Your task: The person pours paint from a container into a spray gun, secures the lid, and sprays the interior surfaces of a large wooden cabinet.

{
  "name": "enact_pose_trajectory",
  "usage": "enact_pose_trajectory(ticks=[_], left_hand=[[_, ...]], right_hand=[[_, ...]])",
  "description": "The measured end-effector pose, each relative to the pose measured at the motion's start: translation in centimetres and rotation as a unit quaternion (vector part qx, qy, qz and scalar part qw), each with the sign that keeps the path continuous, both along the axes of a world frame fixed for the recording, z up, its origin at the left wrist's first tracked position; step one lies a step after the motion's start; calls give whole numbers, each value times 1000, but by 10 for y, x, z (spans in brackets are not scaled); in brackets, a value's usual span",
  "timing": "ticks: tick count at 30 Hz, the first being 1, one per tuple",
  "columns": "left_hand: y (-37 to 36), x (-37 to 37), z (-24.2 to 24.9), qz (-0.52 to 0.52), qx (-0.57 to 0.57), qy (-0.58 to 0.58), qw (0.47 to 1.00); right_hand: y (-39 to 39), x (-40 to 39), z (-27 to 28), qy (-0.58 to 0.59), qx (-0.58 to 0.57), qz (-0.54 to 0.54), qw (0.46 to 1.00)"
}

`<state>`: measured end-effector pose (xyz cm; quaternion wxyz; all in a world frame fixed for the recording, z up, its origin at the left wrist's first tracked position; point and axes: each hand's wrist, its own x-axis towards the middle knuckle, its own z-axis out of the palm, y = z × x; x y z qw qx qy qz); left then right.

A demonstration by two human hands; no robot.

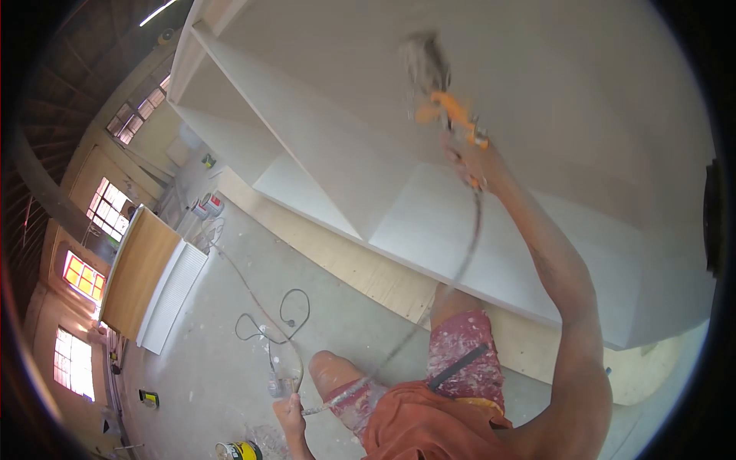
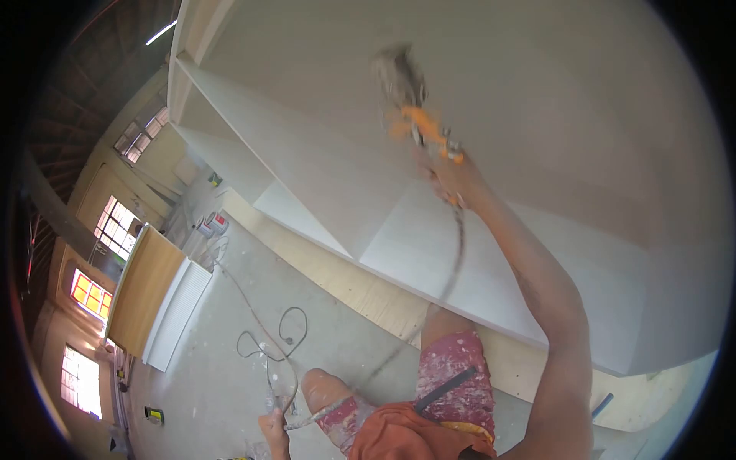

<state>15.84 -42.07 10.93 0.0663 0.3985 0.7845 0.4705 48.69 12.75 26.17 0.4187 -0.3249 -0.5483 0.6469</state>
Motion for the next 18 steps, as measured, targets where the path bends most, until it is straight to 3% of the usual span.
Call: enact_pose_trajectory(ticks=[5,9,11,12,14,15,17,18], left_hand=[[2,6,-5,-24,-25,4,999],[6,14,2,-49,-30,0,998],[7,13,2,-58,-30,-3,998],[7,11,3,-63,-47,4,997],[6,9,3,-67,-64,12,996],[6,7,3,-53,-55,12,997],[5,4,6,-39,-44,13,998],[4,1,7,-38,-22,11,999]], right_hand=[[-29,22,-33,-231,10,62,971],[-27,19,-26,-322,69,68,942],[-23,6,-10,-144,13,-10,990],[-17,-2,-4,-143,15,-9,990],[-5,-18,8,164,-11,-8,986],[-4,-24,18,166,-10,-7,986],[-6,-32,40,317,163,6,934],[-5,-32,42,318,165,7,933]])
